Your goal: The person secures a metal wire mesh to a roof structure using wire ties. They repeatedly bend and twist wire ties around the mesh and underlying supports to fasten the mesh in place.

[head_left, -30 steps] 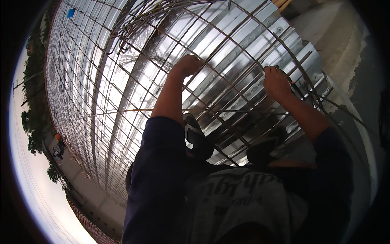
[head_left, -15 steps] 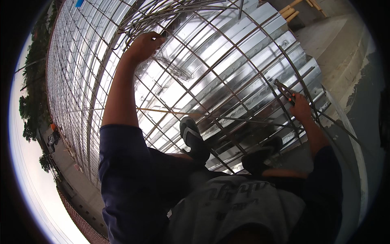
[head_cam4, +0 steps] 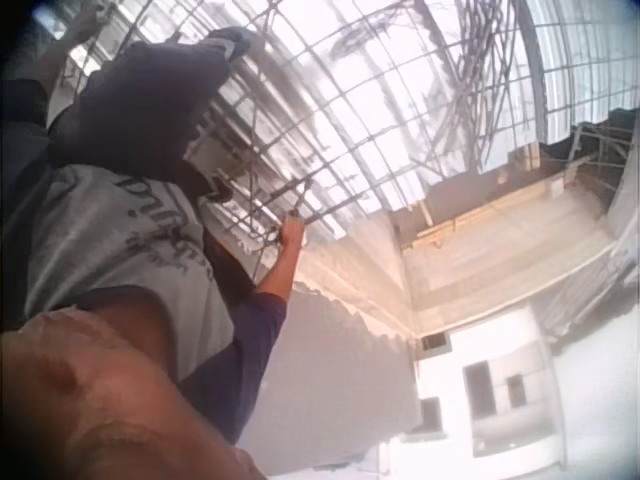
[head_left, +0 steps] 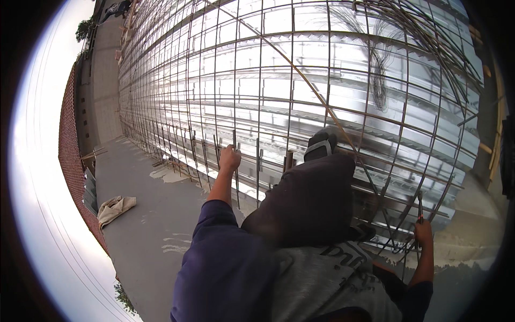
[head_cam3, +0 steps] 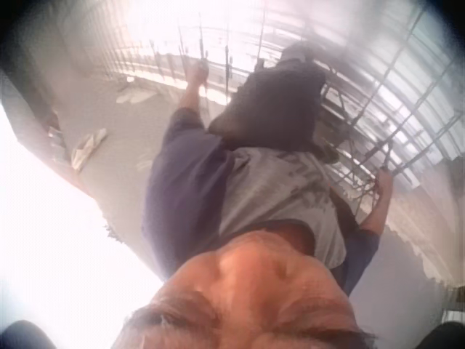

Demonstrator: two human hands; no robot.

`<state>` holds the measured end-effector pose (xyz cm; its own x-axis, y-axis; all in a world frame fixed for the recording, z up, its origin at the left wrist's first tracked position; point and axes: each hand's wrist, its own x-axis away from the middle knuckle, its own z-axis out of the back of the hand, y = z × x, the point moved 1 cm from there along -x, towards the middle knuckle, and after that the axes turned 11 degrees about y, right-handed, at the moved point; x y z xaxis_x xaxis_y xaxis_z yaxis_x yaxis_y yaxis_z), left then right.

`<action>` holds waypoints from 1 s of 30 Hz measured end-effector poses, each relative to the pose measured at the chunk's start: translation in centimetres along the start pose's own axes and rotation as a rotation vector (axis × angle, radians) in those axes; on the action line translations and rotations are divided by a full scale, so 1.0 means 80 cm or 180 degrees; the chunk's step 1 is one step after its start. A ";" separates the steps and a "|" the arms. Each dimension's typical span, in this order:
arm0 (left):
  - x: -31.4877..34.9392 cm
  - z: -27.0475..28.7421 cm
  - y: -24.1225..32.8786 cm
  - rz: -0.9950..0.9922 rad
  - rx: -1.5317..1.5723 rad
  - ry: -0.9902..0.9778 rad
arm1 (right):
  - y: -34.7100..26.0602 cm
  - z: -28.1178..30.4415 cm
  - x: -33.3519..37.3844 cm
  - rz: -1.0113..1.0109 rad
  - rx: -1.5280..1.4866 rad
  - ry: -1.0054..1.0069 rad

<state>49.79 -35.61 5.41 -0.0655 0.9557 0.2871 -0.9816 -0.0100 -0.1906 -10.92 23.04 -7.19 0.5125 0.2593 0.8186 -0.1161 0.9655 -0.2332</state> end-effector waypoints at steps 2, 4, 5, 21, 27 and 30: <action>0.053 -0.046 -0.037 0.0216 -0.0039 -0.0546 | -0.058 0.025 0.024 -0.0204 -0.0143 -0.0049; 0.092 -0.084 -0.045 0.0458 0.0078 -0.1291 | -0.105 0.040 0.045 -0.0179 -0.0259 -0.0013; 0.103 -0.107 -0.046 0.0256 -0.0055 -0.1552 | -0.131 0.046 0.051 -0.0064 -0.0298 0.0045; 0.063 -0.004 0.423 -0.3944 0.0717 -0.1785 | -0.366 -0.016 0.128 0.0944 0.1543 0.0113; 0.100 -0.103 0.474 -0.5429 0.0370 -0.1649 | -0.386 -0.025 0.115 0.0437 0.1030 0.0012; 0.108 -0.129 0.480 -0.5586 0.0401 -0.1461 | -0.383 -0.018 0.109 0.0251 0.1006 0.0154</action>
<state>13.37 -24.70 -9.10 0.9266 -0.2663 0.2654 0.0364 0.7661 0.6417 -1.63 -4.30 6.34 0.5305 0.3394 0.7768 -0.4114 0.9043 -0.1141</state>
